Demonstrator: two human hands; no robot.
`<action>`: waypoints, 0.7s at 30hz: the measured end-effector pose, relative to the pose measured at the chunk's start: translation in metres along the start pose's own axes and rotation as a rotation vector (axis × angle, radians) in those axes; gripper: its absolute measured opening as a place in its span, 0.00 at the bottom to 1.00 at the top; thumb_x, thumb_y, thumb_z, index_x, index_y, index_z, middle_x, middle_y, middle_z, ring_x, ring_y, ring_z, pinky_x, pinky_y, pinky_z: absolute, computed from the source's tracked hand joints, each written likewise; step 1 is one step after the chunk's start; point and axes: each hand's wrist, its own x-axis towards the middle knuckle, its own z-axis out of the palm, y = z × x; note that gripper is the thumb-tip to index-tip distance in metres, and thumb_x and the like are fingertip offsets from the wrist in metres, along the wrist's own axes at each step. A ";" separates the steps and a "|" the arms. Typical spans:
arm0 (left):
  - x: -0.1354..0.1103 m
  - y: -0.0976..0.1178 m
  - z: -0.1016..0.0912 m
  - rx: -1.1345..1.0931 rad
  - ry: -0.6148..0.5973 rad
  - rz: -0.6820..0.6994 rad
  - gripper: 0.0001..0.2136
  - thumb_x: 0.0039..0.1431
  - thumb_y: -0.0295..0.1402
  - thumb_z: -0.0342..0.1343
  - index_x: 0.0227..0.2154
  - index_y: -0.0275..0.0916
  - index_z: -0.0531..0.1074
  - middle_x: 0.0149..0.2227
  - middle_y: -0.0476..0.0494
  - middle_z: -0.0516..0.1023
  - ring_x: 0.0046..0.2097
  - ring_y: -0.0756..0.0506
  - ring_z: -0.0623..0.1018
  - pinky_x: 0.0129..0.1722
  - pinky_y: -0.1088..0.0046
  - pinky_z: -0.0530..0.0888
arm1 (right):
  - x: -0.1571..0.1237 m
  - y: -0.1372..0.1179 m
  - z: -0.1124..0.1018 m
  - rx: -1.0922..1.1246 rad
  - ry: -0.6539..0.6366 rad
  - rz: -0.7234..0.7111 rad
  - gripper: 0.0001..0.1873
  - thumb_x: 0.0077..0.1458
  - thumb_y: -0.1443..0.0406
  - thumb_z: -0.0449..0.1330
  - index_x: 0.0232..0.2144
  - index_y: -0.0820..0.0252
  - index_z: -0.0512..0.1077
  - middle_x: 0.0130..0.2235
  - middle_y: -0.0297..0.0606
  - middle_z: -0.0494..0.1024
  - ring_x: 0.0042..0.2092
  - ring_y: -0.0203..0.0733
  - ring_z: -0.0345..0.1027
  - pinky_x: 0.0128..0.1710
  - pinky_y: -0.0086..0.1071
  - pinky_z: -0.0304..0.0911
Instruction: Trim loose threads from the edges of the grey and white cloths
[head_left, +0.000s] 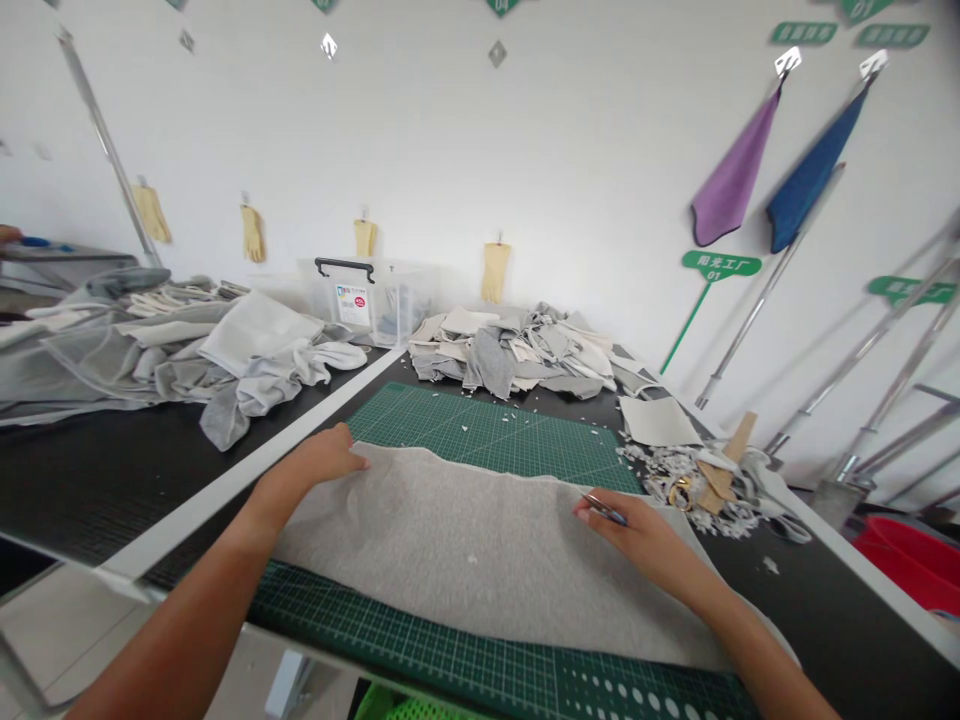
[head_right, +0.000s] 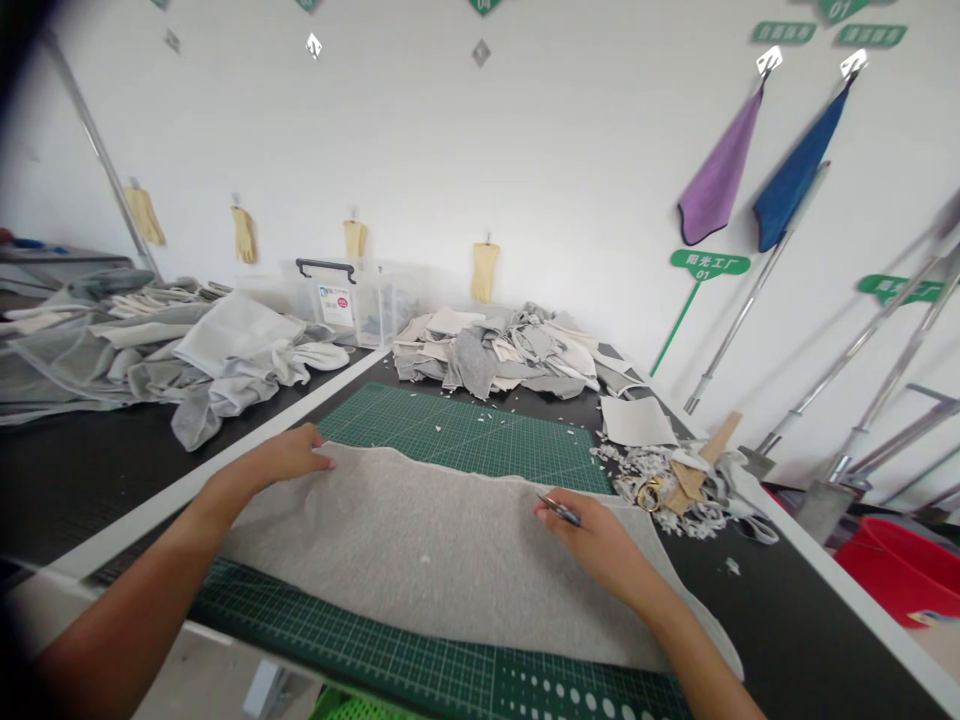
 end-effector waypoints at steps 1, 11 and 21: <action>0.003 -0.002 0.001 -0.006 -0.014 -0.009 0.21 0.45 0.44 0.63 0.40 0.34 0.76 0.43 0.30 0.80 0.47 0.33 0.80 0.46 0.63 0.73 | 0.000 0.001 0.000 0.001 -0.004 0.000 0.23 0.64 0.48 0.51 0.38 0.58 0.77 0.40 0.38 0.81 0.42 0.48 0.73 0.46 0.36 0.65; 0.029 0.045 -0.028 -0.269 0.398 0.096 0.23 0.58 0.35 0.54 0.57 0.40 0.71 0.47 0.40 0.81 0.49 0.40 0.79 0.51 0.67 0.72 | 0.015 -0.006 -0.002 -0.014 -0.023 -0.036 0.20 0.63 0.51 0.53 0.37 0.58 0.78 0.39 0.37 0.81 0.41 0.46 0.72 0.45 0.35 0.63; 0.018 0.119 -0.018 -0.456 0.422 0.470 0.13 0.63 0.38 0.51 0.43 0.40 0.77 0.46 0.41 0.81 0.49 0.40 0.77 0.54 0.65 0.71 | 0.103 -0.089 0.035 0.231 0.135 -0.132 0.13 0.58 0.57 0.57 0.37 0.58 0.77 0.36 0.36 0.79 0.38 0.44 0.70 0.37 0.33 0.60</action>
